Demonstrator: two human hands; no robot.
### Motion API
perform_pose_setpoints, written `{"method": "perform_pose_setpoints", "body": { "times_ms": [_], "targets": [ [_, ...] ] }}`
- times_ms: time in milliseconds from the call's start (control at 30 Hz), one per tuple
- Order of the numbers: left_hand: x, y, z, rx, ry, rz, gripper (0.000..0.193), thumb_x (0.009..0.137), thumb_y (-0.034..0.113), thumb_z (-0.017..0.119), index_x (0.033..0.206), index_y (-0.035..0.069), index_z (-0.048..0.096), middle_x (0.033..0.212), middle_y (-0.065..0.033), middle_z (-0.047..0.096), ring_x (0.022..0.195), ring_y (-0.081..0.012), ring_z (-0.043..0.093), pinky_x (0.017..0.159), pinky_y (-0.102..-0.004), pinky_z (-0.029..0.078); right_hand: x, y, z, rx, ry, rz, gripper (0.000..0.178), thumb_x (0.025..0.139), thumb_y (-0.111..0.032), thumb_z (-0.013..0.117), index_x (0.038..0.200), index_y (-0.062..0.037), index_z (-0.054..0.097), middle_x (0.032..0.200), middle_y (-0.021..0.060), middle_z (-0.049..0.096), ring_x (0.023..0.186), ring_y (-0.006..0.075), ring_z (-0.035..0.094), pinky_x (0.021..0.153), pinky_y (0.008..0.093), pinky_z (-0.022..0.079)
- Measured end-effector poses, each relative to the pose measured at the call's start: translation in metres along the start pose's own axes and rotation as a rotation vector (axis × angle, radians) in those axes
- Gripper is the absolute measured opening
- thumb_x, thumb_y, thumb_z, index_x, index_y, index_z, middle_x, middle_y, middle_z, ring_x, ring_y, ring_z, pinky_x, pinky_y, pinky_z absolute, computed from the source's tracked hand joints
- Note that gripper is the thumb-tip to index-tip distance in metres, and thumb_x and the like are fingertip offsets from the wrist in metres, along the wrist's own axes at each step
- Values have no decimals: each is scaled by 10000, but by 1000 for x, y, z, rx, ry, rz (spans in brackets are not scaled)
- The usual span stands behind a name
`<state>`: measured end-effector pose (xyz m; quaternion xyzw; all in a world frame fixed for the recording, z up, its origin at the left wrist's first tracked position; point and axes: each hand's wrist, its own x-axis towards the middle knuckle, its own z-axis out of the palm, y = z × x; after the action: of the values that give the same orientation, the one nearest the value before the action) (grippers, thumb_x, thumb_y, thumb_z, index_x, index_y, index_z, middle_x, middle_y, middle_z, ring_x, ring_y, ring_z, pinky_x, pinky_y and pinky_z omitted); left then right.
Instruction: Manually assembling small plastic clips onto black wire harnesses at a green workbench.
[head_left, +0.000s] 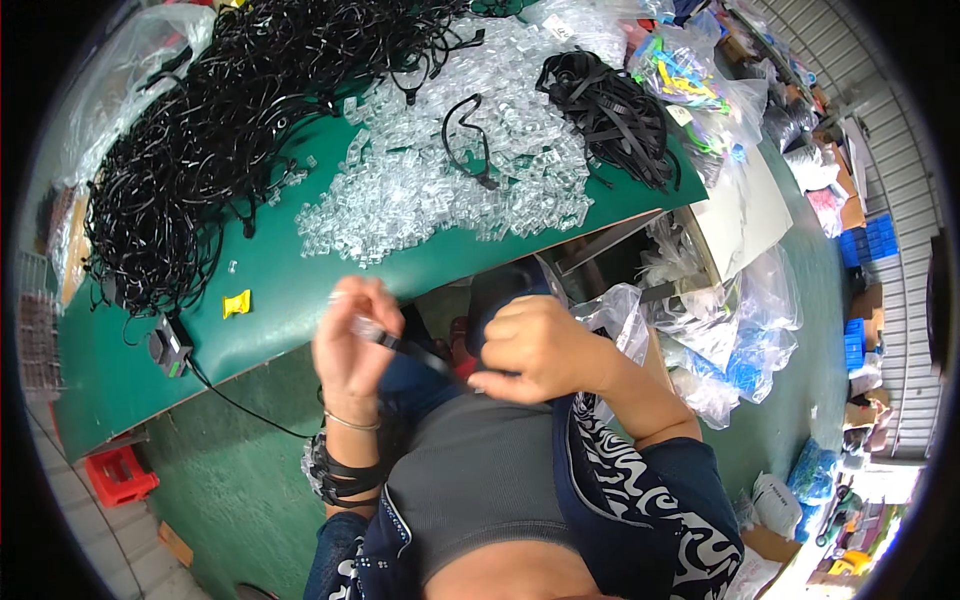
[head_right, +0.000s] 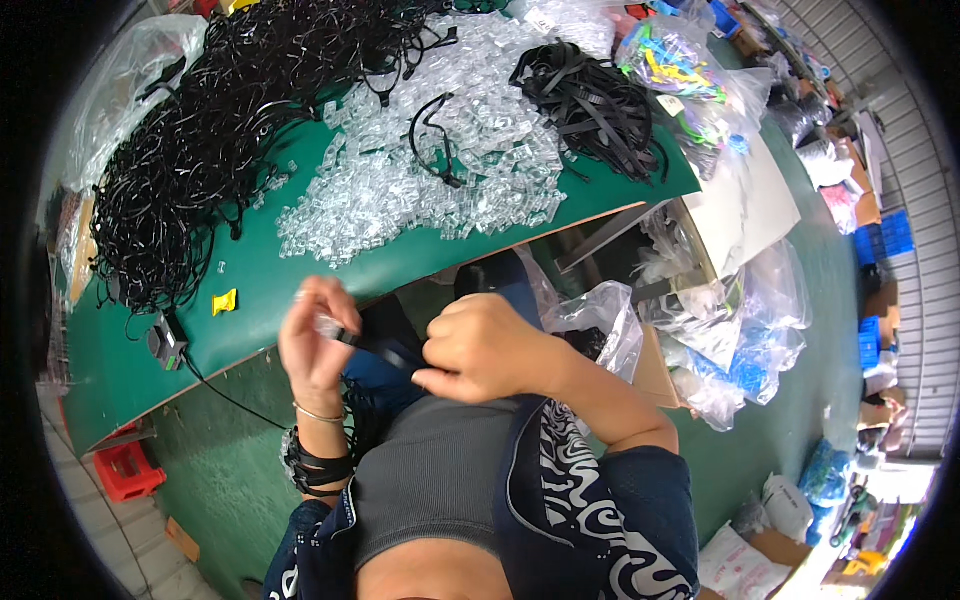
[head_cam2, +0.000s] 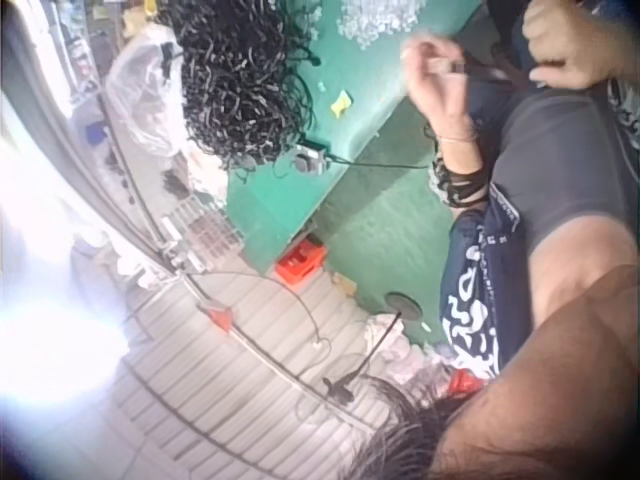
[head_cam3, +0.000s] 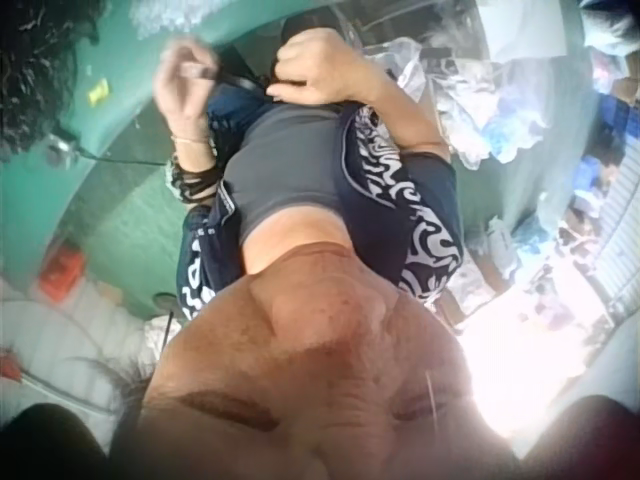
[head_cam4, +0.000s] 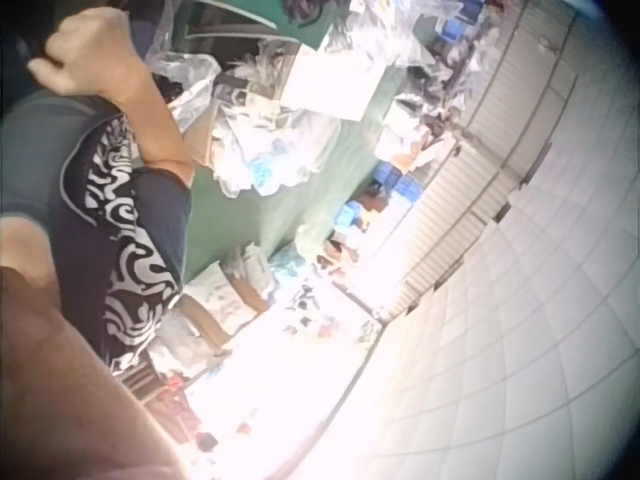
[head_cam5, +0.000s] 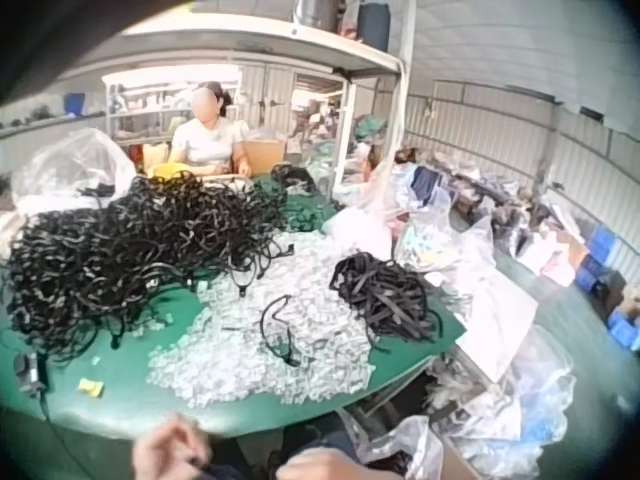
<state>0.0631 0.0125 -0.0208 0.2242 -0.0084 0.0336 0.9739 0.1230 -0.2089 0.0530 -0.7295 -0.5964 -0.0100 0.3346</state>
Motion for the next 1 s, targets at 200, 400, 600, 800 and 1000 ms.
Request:
{"method": "perform_pose_setpoints", "body": {
  "times_ms": [200,400,600,800,1000],
  "targets": [
    [12,-67,26,408,187,-483,213,853,251,602,921,49,593,773,-58,612,528,-66,484,473,-191,377,14,-10,44,93,-74,-344,215,620,-200,639,512,-93,488,535,31,471,503,204,493,478,332,389],
    [14,-58,31,185,254,-558,194,826,95,590,1003,20,562,796,-71,622,587,-91,551,536,-219,475,19,-6,32,85,52,-409,161,659,-198,620,591,-89,522,603,44,503,560,224,510,541,334,418],
    [5,-38,48,118,81,-392,334,851,105,518,1156,-26,485,718,-47,554,550,-132,465,518,-246,379,-17,154,-76,-716,688,389,121,701,-29,623,819,-54,625,862,89,559,808,282,549,697,362,465],
    [-6,-48,40,-35,58,-501,336,856,136,554,1146,-25,501,658,-32,517,521,-95,423,508,-245,345,-50,221,-89,-850,447,521,225,685,-45,649,904,-84,614,885,76,535,841,265,544,711,362,470],
    [-13,-52,40,-69,72,-534,330,859,132,561,1133,-41,500,653,-22,508,541,-87,414,536,-235,337,-48,223,-93,-811,338,486,216,672,-53,668,882,-60,620,873,77,558,820,268,563,704,359,474]
  ]
}}
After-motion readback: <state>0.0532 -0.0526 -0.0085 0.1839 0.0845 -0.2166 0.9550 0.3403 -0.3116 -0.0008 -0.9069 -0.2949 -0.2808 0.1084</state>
